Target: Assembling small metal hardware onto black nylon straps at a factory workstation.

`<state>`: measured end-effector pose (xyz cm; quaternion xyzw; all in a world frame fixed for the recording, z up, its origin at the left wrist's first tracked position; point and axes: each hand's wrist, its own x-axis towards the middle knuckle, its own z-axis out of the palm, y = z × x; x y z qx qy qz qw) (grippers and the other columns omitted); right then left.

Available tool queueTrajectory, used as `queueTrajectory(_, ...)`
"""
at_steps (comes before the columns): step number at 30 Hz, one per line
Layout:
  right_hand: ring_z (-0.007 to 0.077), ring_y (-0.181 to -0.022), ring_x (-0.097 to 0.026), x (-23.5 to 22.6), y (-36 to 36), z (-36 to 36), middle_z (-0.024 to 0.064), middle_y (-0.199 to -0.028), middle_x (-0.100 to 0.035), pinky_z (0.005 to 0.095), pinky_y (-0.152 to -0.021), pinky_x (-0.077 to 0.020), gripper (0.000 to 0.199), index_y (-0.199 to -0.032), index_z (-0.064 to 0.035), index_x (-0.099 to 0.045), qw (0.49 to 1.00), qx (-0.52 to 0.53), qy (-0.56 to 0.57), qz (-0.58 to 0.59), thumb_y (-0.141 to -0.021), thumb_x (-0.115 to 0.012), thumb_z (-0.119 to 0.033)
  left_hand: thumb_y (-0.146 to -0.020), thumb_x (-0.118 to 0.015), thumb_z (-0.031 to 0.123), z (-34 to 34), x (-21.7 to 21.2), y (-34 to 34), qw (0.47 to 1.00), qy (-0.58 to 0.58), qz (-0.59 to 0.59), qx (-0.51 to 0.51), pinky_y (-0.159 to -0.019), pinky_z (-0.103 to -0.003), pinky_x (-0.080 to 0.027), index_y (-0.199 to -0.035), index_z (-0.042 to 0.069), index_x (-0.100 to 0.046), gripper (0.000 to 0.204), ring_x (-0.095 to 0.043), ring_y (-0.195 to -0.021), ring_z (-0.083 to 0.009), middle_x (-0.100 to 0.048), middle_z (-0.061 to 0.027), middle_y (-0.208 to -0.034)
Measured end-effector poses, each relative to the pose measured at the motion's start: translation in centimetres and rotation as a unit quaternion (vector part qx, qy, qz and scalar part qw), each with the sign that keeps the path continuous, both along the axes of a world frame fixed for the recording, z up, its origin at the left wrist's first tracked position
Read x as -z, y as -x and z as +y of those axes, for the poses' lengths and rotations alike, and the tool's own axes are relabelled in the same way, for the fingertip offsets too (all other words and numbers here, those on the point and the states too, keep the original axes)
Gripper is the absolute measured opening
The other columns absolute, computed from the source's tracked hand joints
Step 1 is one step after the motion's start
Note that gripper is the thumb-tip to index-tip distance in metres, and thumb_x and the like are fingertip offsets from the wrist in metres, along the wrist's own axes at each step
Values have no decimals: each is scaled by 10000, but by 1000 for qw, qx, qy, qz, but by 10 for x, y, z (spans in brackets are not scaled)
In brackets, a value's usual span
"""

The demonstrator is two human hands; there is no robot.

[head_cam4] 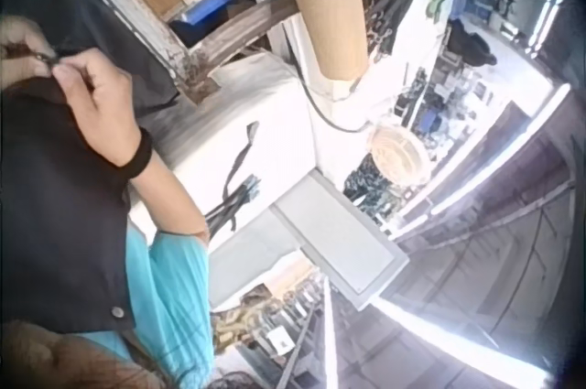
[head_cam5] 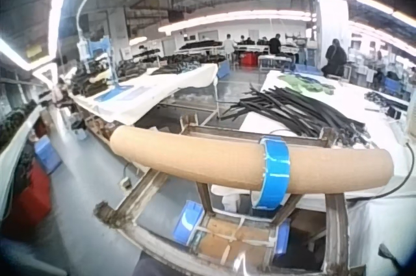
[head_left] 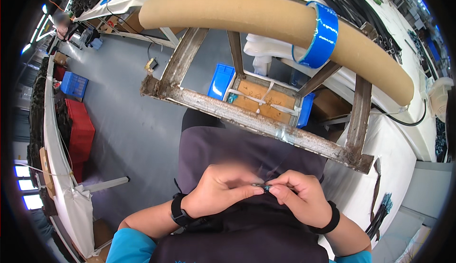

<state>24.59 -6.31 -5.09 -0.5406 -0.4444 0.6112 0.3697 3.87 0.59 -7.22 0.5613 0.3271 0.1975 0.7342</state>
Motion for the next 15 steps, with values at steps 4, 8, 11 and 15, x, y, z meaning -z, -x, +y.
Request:
queueTrajectory(4, 63, -602, -578, 1, -14, 6, 11, -628, -619, 211, -570, -462, 310, -851, -14, -645, 988, -53, 144, 3, -938, -552, -296, -829, -645, -46, 0, 4, -5, 994, 99, -44, -33, -753, -258, -550, -949, -37, -625, 122, -655, -851, -139, -672, -108, -910)
queueTrajectory(8, 263, -866, -612, -1, -30, -25, 111, -930, -650, 346, -792, -467, 336, -1083, -26, -593, 954, -8, -149, -260, -862, -641, -273, -847, -650, 6, 8, -3, -5, 992, 123, -13, -24, -616, -224, -512, -862, 0, -605, 48, -659, -776, -137, -674, -100, -847)
queueTrajectory(11, 272, -848, -619, -27, -62, -49, 105, -903, -652, 339, -804, -463, 301, -1080, -17, -605, 955, 51, -153, -248, -845, -662, -196, -855, -643, 13, 5, -3, 6, 985, 170, 10, -22, -721, -242, -546, -924, -9, -610, 79, -658, -798, -129, -665, -76, -847)
queueTrajectory(15, 149, -741, -602, -41, -133, -53, 78, -774, -640, 271, -730, -467, 174, -954, 20, -620, 898, 320, -173, -248, -893, -561, -132, -852, -630, -16, 0, -5, 1, 979, 192, 0, -63, -579, -219, -511, -932, 3, -611, 84, -669, -751, -145, -673, -101, -842)
